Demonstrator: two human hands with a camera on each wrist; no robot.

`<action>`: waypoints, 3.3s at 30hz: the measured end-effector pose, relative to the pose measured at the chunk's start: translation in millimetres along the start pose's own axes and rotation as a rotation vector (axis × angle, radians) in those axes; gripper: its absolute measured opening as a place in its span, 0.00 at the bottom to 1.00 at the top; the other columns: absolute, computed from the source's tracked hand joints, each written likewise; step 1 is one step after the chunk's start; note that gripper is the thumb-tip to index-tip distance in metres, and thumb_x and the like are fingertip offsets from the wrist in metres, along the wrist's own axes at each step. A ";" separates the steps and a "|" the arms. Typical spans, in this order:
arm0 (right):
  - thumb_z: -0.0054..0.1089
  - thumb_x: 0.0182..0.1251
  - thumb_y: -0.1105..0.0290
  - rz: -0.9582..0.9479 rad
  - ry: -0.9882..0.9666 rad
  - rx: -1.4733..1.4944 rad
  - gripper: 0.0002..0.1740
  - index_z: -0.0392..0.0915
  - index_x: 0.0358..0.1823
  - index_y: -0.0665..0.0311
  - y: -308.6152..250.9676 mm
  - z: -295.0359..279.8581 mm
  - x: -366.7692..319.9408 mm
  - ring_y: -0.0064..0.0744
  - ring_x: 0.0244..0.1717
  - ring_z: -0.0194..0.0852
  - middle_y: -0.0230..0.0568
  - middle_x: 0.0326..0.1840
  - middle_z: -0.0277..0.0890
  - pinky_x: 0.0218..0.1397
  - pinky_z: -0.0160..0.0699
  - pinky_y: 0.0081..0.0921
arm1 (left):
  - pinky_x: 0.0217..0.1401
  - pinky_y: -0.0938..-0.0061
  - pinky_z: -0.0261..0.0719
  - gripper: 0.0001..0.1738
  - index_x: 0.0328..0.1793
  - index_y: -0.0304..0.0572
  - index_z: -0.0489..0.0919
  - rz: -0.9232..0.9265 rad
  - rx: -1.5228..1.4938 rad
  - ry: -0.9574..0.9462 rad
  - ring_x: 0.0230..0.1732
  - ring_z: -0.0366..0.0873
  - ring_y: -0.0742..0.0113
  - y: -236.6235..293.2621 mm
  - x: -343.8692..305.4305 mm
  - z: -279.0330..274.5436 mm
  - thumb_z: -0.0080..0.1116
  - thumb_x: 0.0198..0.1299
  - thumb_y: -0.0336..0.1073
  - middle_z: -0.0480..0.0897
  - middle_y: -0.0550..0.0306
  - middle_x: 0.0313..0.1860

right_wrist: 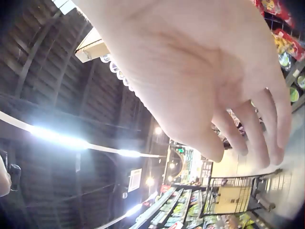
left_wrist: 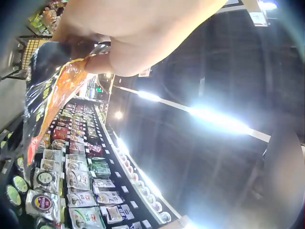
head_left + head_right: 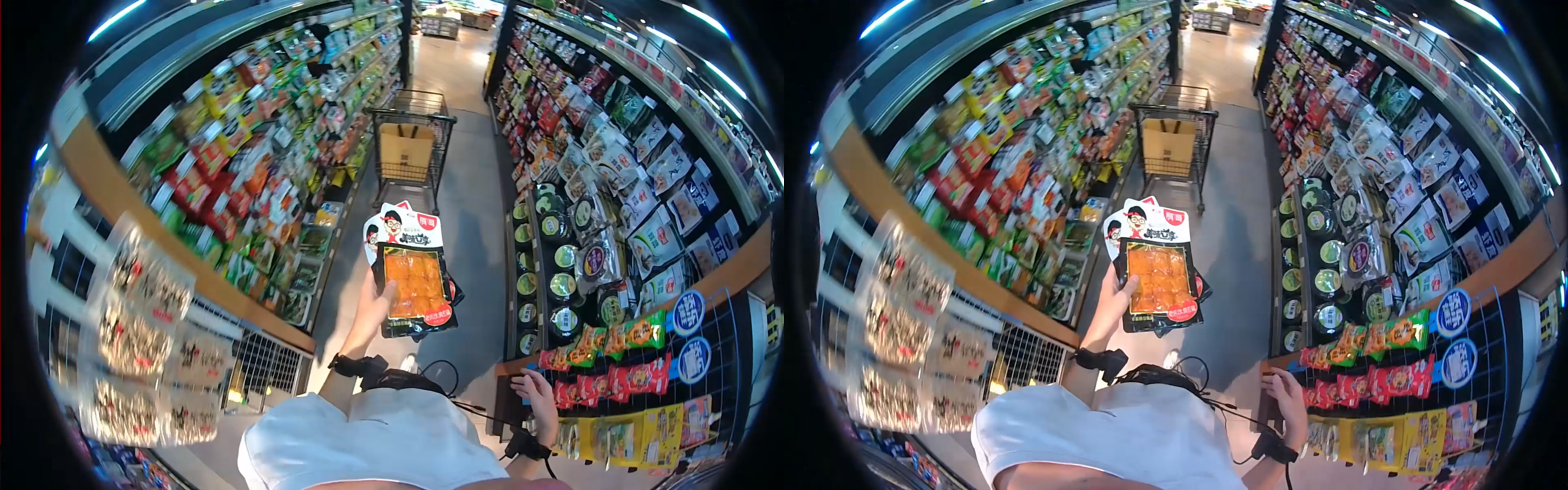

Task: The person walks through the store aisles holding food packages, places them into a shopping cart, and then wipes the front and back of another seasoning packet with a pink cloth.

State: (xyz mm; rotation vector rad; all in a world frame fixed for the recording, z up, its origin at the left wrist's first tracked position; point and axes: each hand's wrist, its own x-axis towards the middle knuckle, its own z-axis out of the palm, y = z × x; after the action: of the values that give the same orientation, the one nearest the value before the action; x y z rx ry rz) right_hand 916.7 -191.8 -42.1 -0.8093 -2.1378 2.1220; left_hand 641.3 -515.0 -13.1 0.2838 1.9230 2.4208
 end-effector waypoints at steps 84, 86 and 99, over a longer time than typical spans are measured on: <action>0.67 0.62 0.60 -0.112 -0.791 -0.590 0.37 0.65 0.70 0.70 -319.1 440.2 1635.3 0.43 0.64 0.75 0.56 0.63 0.76 0.64 0.72 0.35 | 0.32 0.71 0.82 0.17 0.57 0.38 0.62 -0.336 0.597 1.408 0.30 0.82 0.64 -357.8 1004.6 131.2 0.53 0.66 0.26 0.81 0.49 0.37; 0.65 0.64 0.62 -0.141 -0.910 -0.589 0.29 0.71 0.62 0.71 -311.2 415.6 1628.7 0.36 0.54 0.77 0.49 0.53 0.78 0.56 0.75 0.31 | 0.29 0.74 0.84 0.15 0.59 0.37 0.62 -0.145 0.213 1.423 0.29 0.85 0.64 -348.6 1014.0 132.0 0.48 0.69 0.23 0.83 0.47 0.37; 0.57 0.57 0.61 -1.212 -1.108 -1.243 0.11 0.84 0.34 0.58 -276.8 424.3 1676.7 0.55 0.37 0.84 0.51 0.34 0.85 0.37 0.78 0.49 | 0.25 0.72 0.82 0.19 0.59 0.30 0.63 -0.240 0.301 1.467 0.24 0.83 0.64 -354.0 1050.4 101.7 0.51 0.64 0.21 0.81 0.51 0.27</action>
State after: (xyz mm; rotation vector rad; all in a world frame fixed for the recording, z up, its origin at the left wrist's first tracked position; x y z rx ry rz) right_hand -784.4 53.9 -379.7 1.7489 -2.8268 0.3694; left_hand -403.9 -185.7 -208.4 -2.0819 2.3276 2.1753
